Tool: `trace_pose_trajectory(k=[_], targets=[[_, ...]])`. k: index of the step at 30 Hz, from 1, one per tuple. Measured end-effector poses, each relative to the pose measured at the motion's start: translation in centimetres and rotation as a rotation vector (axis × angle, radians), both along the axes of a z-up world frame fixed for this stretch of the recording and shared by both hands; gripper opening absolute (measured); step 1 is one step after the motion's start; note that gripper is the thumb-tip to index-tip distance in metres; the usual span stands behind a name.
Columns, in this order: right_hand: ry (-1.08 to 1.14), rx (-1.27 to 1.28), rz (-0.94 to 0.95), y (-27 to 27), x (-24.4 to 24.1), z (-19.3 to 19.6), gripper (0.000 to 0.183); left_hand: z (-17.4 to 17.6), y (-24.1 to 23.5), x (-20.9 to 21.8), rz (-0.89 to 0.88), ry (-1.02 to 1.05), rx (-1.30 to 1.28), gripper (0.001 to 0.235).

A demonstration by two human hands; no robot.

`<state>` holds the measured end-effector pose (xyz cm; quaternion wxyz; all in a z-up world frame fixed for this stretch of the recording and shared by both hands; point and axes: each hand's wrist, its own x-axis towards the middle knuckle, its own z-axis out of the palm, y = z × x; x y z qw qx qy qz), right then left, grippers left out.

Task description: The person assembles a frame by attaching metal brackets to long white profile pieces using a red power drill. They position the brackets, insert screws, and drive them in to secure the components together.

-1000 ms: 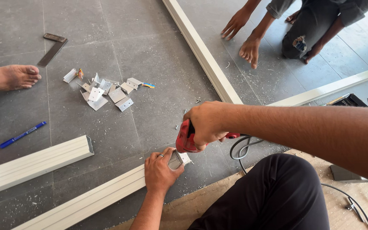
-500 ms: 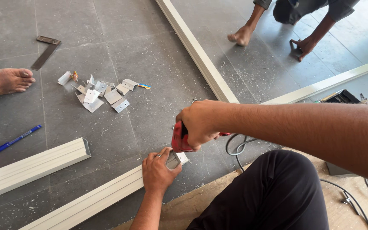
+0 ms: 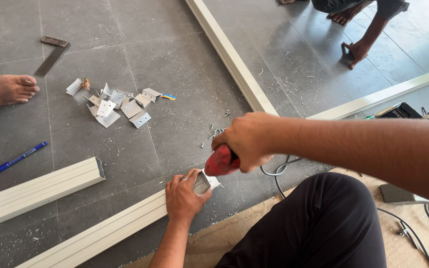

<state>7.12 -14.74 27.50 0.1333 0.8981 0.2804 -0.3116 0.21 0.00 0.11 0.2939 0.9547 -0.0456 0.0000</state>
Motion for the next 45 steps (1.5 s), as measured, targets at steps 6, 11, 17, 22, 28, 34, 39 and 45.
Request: trace_pose_trajectory(k=[6,11,17,22,28,34,39,45], targets=[[-0.034,-0.033,0.140,0.0,-0.4,0.5,0.070,0.4,-0.2,0.0,0.005,0.041,0.012,0.064],[-0.053,-0.020,0.185,0.3,-0.2,0.0,0.065,0.8,0.0,-0.1,0.010,0.017,-0.006,0.060],[-0.002,0.068,-0.018,-1.5,0.5,-0.3,0.073,1.0,0.1,-0.1,0.005,-0.018,-0.037,0.060],[0.026,0.014,-0.137,-1.6,0.2,-0.7,0.076,0.4,0.2,0.0,-0.003,-0.007,-0.014,0.062],[0.009,0.000,-0.107,-0.5,0.1,-0.6,0.077,0.1,0.1,0.1,-0.006,0.013,0.005,0.064],[0.057,0.057,-0.257,-0.3,0.9,-1.6,0.078,0.2,0.0,0.2,0.005,0.030,0.015,0.064],[0.265,0.296,-0.555,-0.2,1.7,-2.1,0.068,0.4,0.0,0.0,0.001,0.023,0.014,0.063],[0.296,0.291,-0.711,0.5,0.7,-0.9,0.061,0.8,0.0,0.0,0.002,0.044,0.012,0.062]])
